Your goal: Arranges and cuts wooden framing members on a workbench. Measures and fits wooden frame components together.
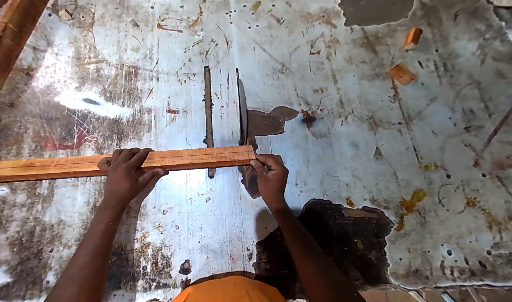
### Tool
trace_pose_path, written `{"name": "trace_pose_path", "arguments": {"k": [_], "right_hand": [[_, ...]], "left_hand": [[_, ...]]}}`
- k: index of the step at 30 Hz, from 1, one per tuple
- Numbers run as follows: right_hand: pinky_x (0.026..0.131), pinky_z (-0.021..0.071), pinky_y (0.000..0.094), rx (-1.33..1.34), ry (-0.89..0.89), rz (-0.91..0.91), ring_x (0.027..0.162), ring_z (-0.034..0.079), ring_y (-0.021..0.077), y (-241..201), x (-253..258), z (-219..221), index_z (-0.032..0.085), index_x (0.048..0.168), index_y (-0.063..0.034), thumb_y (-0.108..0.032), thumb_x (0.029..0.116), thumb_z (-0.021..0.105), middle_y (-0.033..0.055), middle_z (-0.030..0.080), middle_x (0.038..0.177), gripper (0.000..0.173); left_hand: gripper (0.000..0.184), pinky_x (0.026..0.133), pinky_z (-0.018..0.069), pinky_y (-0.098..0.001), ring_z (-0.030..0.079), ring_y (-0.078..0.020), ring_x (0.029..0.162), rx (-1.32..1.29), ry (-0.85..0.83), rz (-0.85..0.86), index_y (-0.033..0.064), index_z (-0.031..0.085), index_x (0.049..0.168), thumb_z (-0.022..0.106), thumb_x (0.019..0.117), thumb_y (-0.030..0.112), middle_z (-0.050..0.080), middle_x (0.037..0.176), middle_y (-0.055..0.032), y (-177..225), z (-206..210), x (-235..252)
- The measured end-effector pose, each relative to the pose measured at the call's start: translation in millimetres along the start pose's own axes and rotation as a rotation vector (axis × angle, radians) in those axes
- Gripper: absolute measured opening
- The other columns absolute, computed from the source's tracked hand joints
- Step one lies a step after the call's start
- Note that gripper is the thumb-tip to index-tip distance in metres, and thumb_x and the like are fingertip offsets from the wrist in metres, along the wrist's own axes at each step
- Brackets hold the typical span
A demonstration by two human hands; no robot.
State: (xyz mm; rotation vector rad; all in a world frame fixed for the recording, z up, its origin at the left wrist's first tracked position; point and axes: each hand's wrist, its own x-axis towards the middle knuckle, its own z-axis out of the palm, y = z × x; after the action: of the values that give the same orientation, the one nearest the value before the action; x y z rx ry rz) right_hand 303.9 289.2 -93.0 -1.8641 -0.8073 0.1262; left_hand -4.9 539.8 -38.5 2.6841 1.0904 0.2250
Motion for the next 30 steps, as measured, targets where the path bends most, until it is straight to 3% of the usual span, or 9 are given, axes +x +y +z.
{"name": "trace_pose_path", "arguments": {"k": [4,8,10,13,16,20,30], "right_hand": [[0.091,0.0585,0.0340,0.006,-0.001,0.016,0.104,0.068,0.0140,-1.8,1.6,0.5,0.078,0.103,-0.0103,-0.019,0.0921,0.077,0.0035,0.074,0.106,0.014],[0.089,0.0591,0.0327,-0.004,0.011,0.015,0.102,0.068,0.0131,-1.1,2.0,2.3,0.079,0.103,-0.0115,-0.019,0.0923,0.077,0.0030,0.074,0.105,0.013],[0.089,0.0594,0.0324,-0.001,0.011,0.014,0.103,0.068,0.0129,-0.9,2.6,2.7,0.079,0.104,-0.0114,-0.019,0.0927,0.077,0.0030,0.074,0.106,0.013],[0.089,0.0600,0.0315,0.003,0.021,0.008,0.103,0.069,0.0124,0.5,3.2,4.6,0.079,0.104,-0.0111,-0.019,0.0927,0.077,0.0029,0.074,0.106,0.014],[0.089,0.0592,0.0321,-0.012,0.021,0.015,0.102,0.068,0.0126,0.0,4.4,4.9,0.079,0.103,-0.0116,-0.020,0.0929,0.077,0.0026,0.074,0.106,0.014],[0.089,0.0588,0.0333,-0.019,0.023,0.029,0.102,0.068,0.0128,-0.9,5.4,5.9,0.079,0.103,-0.0123,-0.022,0.0936,0.076,0.0025,0.074,0.105,0.013],[0.089,0.0574,0.0356,-0.036,0.039,0.027,0.100,0.068,0.0133,-1.1,9.0,9.1,0.079,0.104,-0.0134,-0.024,0.0939,0.076,0.0010,0.075,0.103,0.015]], "left_hand": [[0.074,0.099,0.0323,-0.0664,0.054,-0.0370,0.124,0.005,-0.001,0.008,0.0201,0.065,0.138,0.063,0.0859,0.072,0.064,0.131,-0.0107,0.7,-0.8,1.1],[0.068,0.099,0.0320,-0.0669,0.054,-0.0380,0.124,-0.002,-0.002,0.008,0.0189,0.065,0.138,0.068,0.0869,0.065,0.064,0.131,-0.0116,0.7,-1.1,2.2],[0.070,0.099,0.0321,-0.0663,0.054,-0.0371,0.124,0.006,0.001,0.009,0.0198,0.065,0.137,0.066,0.0867,0.068,0.064,0.130,-0.0110,-1.0,0.4,2.9],[0.079,0.099,0.0331,-0.0631,0.055,-0.0325,0.123,0.038,0.031,-0.005,0.0261,0.065,0.136,0.053,0.0831,0.083,0.065,0.129,-0.0062,-7.2,7.8,4.0],[0.074,0.099,0.0320,-0.0662,0.054,-0.0365,0.123,0.002,0.011,0.005,0.0208,0.065,0.137,0.061,0.0855,0.074,0.065,0.129,-0.0103,-2.9,2.5,4.9],[0.080,0.101,0.0321,-0.0638,0.054,-0.0314,0.125,0.032,0.027,-0.010,0.0276,0.065,0.137,0.052,0.0818,0.085,0.065,0.130,-0.0052,-10.4,9.1,6.5],[0.081,0.101,0.0319,-0.0649,0.055,-0.0318,0.124,0.031,0.027,-0.016,0.0286,0.065,0.136,0.051,0.0811,0.086,0.065,0.129,-0.0054,-11.2,8.9,11.1]]}}
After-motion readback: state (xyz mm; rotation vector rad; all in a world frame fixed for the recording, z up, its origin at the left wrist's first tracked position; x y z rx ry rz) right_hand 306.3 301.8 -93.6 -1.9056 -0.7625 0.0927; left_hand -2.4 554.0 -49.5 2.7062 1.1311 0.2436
